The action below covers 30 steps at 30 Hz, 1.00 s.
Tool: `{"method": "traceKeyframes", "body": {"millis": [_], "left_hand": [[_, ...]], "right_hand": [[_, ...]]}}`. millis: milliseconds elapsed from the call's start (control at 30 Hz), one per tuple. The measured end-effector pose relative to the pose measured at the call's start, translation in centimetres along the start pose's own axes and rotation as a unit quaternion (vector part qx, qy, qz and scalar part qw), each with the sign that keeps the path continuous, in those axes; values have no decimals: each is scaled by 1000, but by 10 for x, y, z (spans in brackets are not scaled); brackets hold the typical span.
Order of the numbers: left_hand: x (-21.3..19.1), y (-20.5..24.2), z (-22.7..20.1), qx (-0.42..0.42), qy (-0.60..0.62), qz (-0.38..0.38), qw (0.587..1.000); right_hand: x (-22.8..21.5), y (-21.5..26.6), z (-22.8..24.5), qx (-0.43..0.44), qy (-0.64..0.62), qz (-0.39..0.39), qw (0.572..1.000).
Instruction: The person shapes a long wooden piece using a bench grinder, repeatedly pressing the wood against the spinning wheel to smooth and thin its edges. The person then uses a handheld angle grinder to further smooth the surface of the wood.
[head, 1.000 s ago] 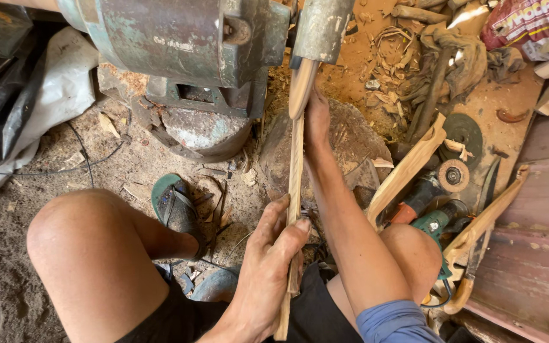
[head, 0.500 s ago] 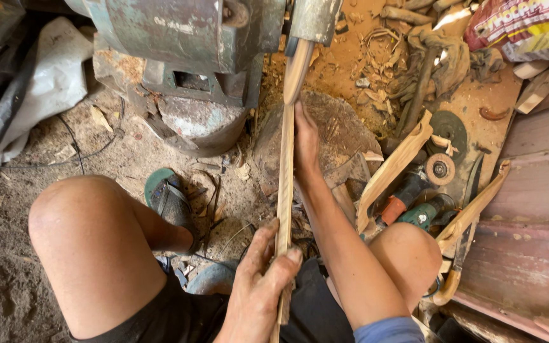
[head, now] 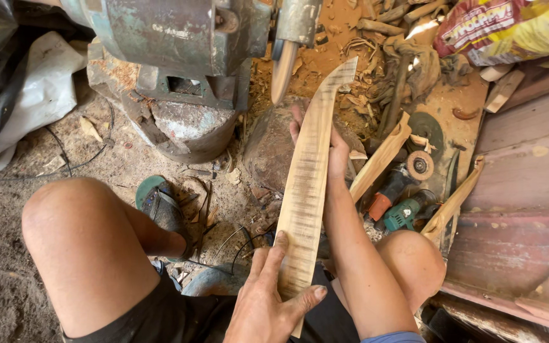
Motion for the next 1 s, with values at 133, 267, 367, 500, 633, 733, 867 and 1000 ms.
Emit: {"method": "traceKeyframes", "body": {"millis": [133, 267, 367, 500, 633, 733, 867, 1000], "left_hand": [[0, 5, -6, 13, 101, 52, 993], [-1, 14, -27, -1, 377, 190, 907], [-8, 23, -50, -25, 448, 226, 865], [-20, 37, -77, 1, 470, 237, 850], [-24, 41, -87, -5, 475, 233, 849], [-24, 39, -85, 7, 480, 238, 845], [-21, 30, -75, 0, 462, 229, 857], [-22, 0, -69, 6, 396, 220, 892]], "right_hand": [[5, 1, 3, 5, 34, -30, 999], [9, 2, 3, 24, 147, -83, 985], [5, 2, 5, 11, 173, -67, 983], [-5, 1, 15, 112, 38, 74, 990], [-22, -1, 15, 106, 113, 47, 987], [-25, -6, 10, 91, 106, 55, 989], [-14, -10, 3, 79, 149, 18, 986], [5, -18, -6, 29, 228, -41, 972]]}}
Point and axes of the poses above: each hand's wrist, its own y-axis away from the middle knuckle, its own x-axis out of the palm, z = x × y, the point moved 2 cm from there along -y, towards the middle knuckle, and after that the axes turned 14 degrees about -x, right-handed, at the moved point
